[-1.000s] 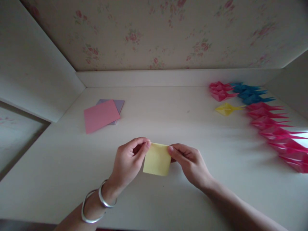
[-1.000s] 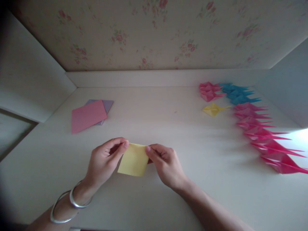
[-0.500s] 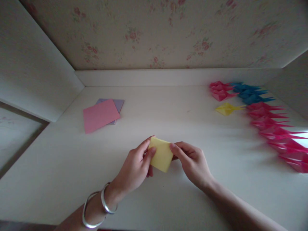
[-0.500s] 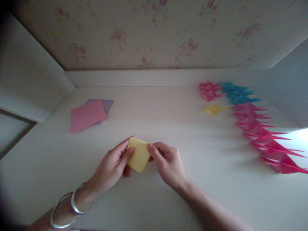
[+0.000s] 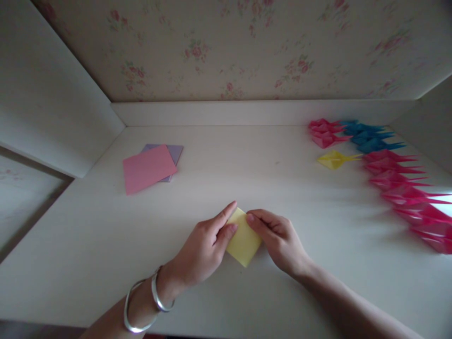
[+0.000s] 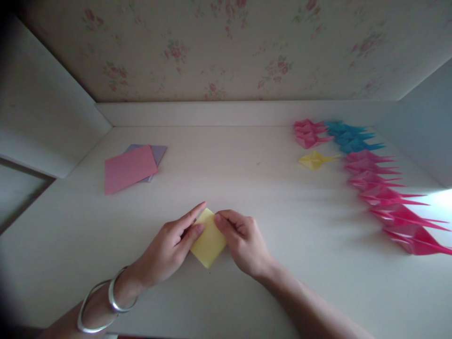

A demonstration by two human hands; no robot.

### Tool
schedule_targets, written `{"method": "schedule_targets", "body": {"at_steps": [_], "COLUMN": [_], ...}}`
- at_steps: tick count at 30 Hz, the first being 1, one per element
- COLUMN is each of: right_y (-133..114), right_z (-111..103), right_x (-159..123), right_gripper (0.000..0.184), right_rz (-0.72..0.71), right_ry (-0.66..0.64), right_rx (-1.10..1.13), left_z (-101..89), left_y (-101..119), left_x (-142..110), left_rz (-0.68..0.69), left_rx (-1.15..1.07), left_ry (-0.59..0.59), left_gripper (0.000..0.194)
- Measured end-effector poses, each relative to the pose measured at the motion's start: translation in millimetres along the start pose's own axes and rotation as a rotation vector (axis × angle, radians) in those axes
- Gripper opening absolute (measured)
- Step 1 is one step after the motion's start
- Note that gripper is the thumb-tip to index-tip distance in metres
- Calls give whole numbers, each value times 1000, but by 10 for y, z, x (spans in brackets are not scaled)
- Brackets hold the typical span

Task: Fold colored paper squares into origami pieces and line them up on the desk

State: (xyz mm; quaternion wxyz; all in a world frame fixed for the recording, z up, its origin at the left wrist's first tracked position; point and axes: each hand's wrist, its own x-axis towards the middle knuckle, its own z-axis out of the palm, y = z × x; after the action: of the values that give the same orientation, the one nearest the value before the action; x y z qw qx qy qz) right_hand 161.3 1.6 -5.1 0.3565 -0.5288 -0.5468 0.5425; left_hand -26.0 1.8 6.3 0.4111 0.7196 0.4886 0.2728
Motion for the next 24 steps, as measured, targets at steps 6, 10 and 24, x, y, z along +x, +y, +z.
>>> {"method": "schedule_targets", "body": {"at_steps": [6,10,24], "right_y": [8,-1,18], "right_z": [5,14,23], "right_x": [8,2,2], "right_gripper": [34,35,37], "right_rz": [-12,-5,-6], "right_ry": [-13,-30,-20], "right_rx": [-29,-18,3], "left_z": [-17,3,24], "left_y": [-22,-58,-92], "left_x": [14,17,19], "left_rz": [56,125,243], "left_rx": [-1,10,14], "left_ry": [26,-51,-92], "left_gripper": [40,42,41]}}
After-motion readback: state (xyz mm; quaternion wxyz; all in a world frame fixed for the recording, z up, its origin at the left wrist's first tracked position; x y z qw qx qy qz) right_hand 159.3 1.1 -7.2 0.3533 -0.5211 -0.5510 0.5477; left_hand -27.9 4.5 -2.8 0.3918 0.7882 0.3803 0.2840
